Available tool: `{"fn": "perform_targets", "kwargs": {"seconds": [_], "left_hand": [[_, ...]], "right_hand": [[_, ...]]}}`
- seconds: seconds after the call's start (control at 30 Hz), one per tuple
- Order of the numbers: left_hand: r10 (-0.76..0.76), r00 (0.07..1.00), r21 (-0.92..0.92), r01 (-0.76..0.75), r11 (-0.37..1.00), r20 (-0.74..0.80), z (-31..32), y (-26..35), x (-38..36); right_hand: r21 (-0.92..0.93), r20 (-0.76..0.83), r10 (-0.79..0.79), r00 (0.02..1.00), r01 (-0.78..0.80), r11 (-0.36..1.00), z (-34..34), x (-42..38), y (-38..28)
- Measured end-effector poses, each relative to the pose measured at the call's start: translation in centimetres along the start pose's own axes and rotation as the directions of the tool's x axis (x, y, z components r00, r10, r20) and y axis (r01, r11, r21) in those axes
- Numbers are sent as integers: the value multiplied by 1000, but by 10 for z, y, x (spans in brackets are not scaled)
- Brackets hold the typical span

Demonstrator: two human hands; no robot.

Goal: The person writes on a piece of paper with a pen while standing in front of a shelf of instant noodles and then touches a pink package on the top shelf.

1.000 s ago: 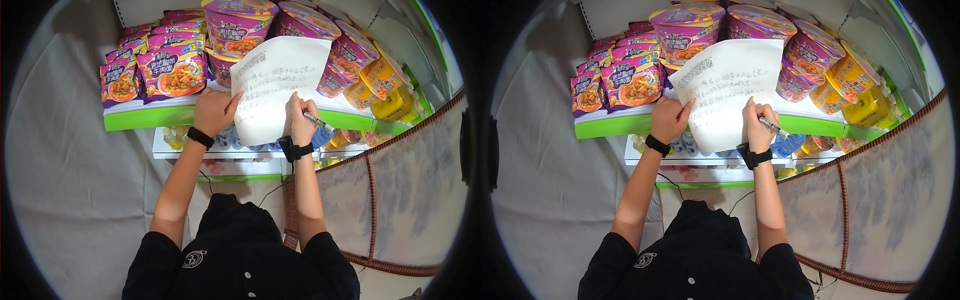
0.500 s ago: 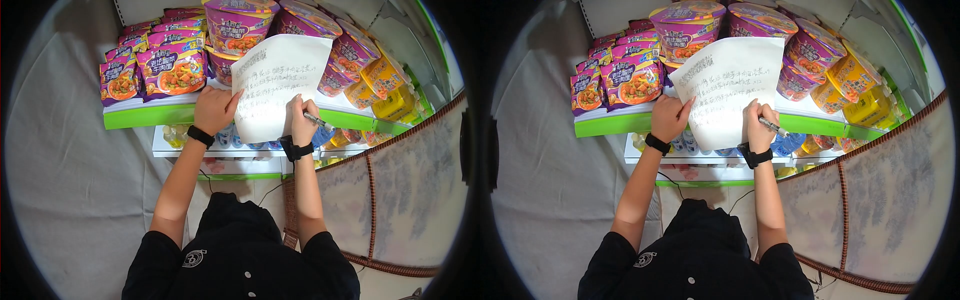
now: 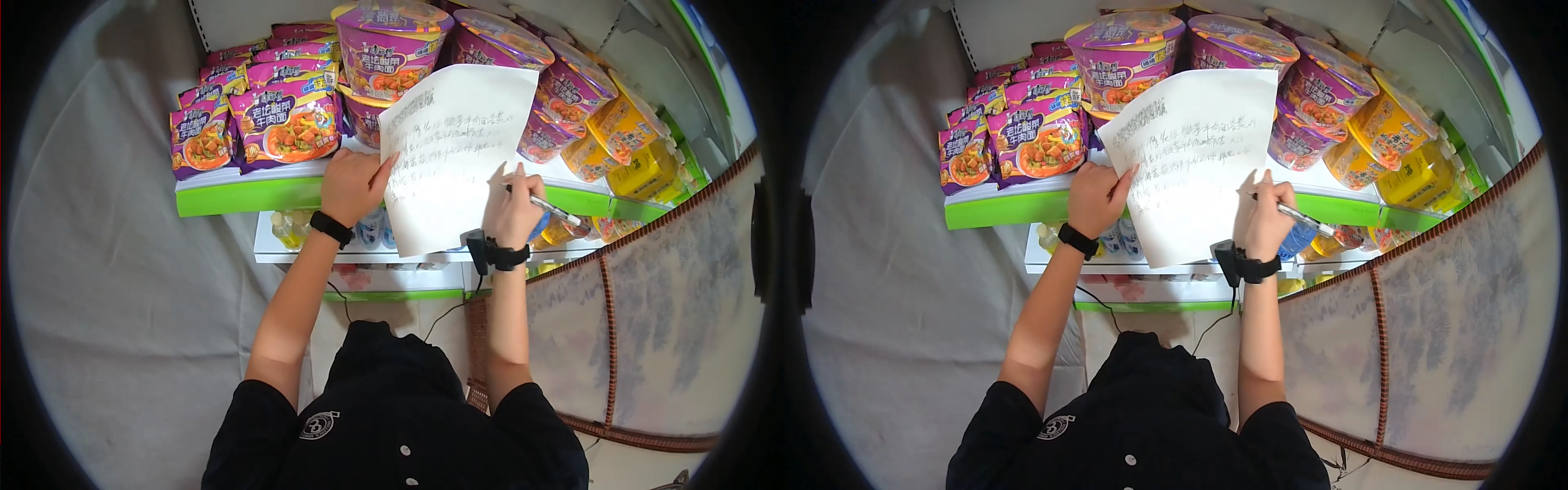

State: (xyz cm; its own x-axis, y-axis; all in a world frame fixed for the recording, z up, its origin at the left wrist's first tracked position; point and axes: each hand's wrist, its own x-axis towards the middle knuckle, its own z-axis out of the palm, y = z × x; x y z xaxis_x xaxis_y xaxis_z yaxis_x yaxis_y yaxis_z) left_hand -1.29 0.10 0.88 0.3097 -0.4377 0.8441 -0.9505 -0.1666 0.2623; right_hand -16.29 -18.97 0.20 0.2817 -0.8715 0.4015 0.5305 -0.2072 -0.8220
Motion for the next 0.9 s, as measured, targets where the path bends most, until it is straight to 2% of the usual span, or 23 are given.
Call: {"fn": "perform_targets", "kwargs": {"seconds": [0.03,0.13,0.17,0.2,0.27,0.37,0.4,0.5,0.6,0.63,0.67,0.73,0.8,0.9], "left_hand": [[6,1000,-2,-6,1000,0,0,0,0],[-40,998,-61,42,997,44,0,-1,-2],[-56,998,-66,57,996,22,1,-3,-3],[-66,998,-72,66,995,2,1,-5,-2],[-47,999,-115,46,992,-2,1,-6,-2],[-186,980,-271,161,949,-70,2,-6,-5],[-168,985,-279,148,949,-49,2,-7,-7],[-436,899,-403,388,829,-31,0,-9,-13],[-500,866,-470,433,769,-21,-2,-4,-9],[-497,868,-469,434,769,-12,-2,-3,-8],[-498,867,-473,432,768,-17,-2,-3,-7],[-500,866,-474,433,767,-18,-2,-3,-8],[-506,862,-466,442,766,-14,-2,-4,-9],[-526,850,-463,466,754,0,-2,-5,-9]], "right_hand": [[86,-30,90,995,-87,992,0,1,-9],[89,-2,115,993,-114,989,-14,-1,-15],[13,-20,116,993,-115,993,-17,-6,-16],[29,-35,103,994,-102,994,-21,-13,-13],[-134,17,50,999,-48,990,-29,-28,-9],[-146,82,136,987,-123,982,-32,-51,-12],[-140,52,135,990,-126,982,-34,-54,-11],[-144,117,169,979,-151,978,-35,-64,-15],[-128,159,193,968,-173,977,-25,-72,-23],[-106,220,159,962,-139,985,-25,-74,-20],[-105,212,161,964,-141,984,-26,-75,-19],[-140,294,188,937,-152,978,-23,-76,-21],[-130,302,203,932,-170,977,-19,-77,-25],[-192,404,125,906,-49,980,-7,-72,-34]]}}
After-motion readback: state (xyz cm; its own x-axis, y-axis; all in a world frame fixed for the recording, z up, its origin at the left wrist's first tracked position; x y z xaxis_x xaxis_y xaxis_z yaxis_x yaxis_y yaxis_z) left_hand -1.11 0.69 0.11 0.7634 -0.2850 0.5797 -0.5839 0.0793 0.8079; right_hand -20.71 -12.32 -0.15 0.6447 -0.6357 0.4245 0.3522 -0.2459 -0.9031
